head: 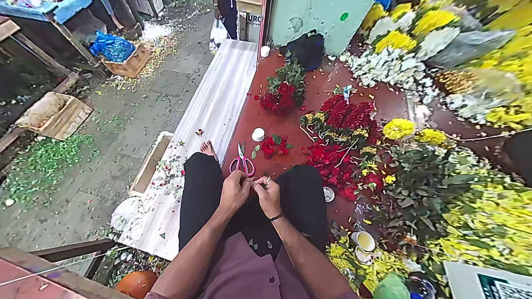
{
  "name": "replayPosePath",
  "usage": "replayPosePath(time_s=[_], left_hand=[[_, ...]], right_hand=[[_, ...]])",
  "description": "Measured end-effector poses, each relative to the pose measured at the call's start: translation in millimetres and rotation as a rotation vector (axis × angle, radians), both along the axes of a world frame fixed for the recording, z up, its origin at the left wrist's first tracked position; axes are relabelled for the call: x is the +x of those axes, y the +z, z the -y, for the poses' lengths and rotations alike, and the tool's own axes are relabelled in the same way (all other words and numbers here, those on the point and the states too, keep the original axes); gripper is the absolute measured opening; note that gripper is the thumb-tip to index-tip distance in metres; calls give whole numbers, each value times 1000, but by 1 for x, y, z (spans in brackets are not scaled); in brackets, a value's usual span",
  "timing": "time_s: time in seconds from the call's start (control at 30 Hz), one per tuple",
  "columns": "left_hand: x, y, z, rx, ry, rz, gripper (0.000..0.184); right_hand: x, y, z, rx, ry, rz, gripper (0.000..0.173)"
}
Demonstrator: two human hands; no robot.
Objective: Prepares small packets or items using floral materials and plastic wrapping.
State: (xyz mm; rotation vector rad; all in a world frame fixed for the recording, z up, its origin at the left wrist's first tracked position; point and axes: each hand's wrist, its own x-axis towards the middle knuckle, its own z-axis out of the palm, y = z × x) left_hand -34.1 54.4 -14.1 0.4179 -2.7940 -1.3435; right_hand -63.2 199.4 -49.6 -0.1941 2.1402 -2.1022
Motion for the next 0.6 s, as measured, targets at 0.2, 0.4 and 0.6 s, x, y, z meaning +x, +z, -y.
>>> replayPosePath(time_s=[0.2, 0.4, 0.6], left_hand=[[2, 6, 7, -184, -86, -21, 31], [6, 9, 4, -200, -312, 33, 31], [8, 13, -1, -288, -358, -14, 28]], right_hand=[[-11, 1, -12, -105, -37, 81, 5], [-12, -1, -11, -48, -32, 82, 5], [-7, 13, -12, 63, -83, 132, 9]])
